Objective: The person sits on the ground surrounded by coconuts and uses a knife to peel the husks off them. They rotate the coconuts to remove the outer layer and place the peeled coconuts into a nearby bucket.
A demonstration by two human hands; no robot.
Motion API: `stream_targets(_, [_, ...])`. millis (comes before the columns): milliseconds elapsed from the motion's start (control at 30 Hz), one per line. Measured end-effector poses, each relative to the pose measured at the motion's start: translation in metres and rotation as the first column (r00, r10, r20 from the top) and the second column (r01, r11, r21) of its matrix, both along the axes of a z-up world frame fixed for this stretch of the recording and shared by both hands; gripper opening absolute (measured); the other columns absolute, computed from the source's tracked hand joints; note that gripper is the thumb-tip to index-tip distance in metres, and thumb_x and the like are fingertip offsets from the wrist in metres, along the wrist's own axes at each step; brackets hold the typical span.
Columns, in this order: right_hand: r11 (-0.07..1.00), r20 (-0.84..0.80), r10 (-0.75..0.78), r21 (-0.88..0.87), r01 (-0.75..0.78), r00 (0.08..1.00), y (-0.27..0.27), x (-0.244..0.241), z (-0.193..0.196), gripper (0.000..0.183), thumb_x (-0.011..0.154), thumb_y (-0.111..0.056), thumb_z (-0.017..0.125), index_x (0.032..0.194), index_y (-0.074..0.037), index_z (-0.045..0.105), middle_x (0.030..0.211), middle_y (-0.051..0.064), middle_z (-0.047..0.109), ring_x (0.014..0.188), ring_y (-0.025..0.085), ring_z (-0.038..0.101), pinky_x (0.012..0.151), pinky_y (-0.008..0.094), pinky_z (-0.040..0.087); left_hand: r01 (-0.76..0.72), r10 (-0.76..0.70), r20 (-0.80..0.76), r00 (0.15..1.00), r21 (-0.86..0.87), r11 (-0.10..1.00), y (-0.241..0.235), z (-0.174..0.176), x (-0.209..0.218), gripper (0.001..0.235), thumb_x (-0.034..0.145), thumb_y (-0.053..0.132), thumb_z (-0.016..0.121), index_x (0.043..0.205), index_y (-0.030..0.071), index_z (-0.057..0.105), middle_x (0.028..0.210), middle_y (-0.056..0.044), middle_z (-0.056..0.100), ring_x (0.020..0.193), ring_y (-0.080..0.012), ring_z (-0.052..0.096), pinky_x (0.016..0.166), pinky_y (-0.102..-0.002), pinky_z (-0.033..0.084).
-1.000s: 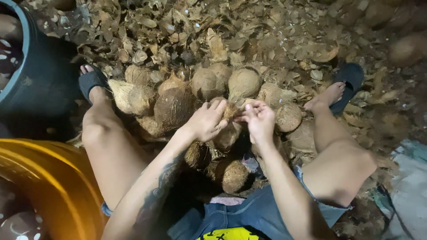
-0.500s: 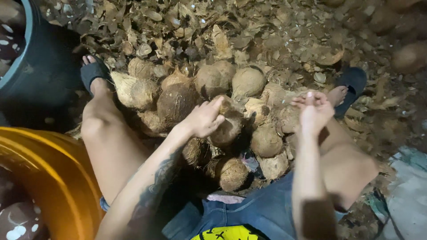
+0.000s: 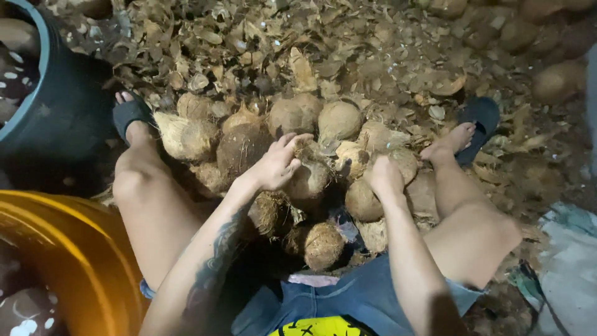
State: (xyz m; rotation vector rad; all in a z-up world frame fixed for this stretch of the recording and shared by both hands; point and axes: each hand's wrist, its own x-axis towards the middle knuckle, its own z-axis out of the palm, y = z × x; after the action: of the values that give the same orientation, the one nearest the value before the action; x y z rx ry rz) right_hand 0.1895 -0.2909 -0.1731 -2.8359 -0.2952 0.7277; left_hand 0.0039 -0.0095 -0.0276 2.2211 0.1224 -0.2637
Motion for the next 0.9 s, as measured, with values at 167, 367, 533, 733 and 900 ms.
stream_targets(167, [0.727,0.249,0.150,0.628,-0.278,0.957,0.056,-0.070,0.120,0.022,0.101,-0.014,0.069,0.121,-0.007,0.076,0.115,0.020,0.074,0.104,0.038,0.075,0.087,0.047,0.061,-0.027,0.026,-0.027,0.999,-0.027,0.999,-0.005,-0.003,0.006,0.070,0.100,0.017,0.046,0.167,0.023,0.026,0.161,-0.028,0.034,0.142,-0.0605,0.042,0.112,-0.075,0.040])
stream_targets(367, [0.480,0.385,0.286,0.735,-0.478,0.878,0.087,-0.091,0.105,0.031,0.100,-0.009,0.071,0.128,0.004,0.070,0.122,0.027,0.070,0.119,0.049,0.065,0.101,0.058,0.053,0.009,-0.009,-0.015,1.000,-0.018,1.000,-0.009,-0.001,0.010,0.065,0.100,0.020,0.045,0.164,0.018,0.032,0.155,-0.029,0.045,0.138,-0.0576,0.048,0.110,-0.073,0.042])
stream_targets(533, [0.443,0.480,0.284,0.702,-0.558,0.830,0.086,-0.087,0.075,0.030,0.094,0.005,0.064,0.123,0.000,0.073,0.115,0.021,0.073,0.112,0.044,0.070,0.095,0.051,0.058,0.005,-0.006,0.084,0.996,0.013,1.000,-0.003,-0.023,0.008,0.063,0.098,0.034,0.050,0.156,0.008,0.044,0.141,-0.031,0.058,0.129,-0.0559,0.057,0.103,-0.069,0.050])
stream_targets(733, [0.456,0.521,0.144,0.720,-0.524,0.841,0.079,-0.081,0.055,0.007,0.096,0.001,0.067,0.100,-0.004,0.071,0.095,0.014,0.073,0.095,0.039,0.074,0.079,0.045,0.060,0.024,-0.031,0.091,0.995,0.078,0.997,-0.003,-0.049,0.009,0.067,0.099,0.039,0.056,0.154,0.003,0.045,0.139,-0.029,0.060,0.127,-0.0521,0.060,0.098,-0.068,0.054])
stream_targets(900, [0.516,0.292,-0.014,0.822,-0.243,0.956,0.079,-0.089,0.065,0.010,0.094,0.002,0.070,0.096,-0.006,0.075,0.086,0.015,0.074,0.091,0.036,0.075,0.080,0.044,0.057,0.045,-0.041,-0.039,0.998,0.096,0.994,-0.013,-0.022,0.015,0.065,0.100,0.043,0.062,0.149,0.004,0.044,0.148,-0.031,0.053,0.129,-0.0575,0.057,0.100,-0.073,0.052])
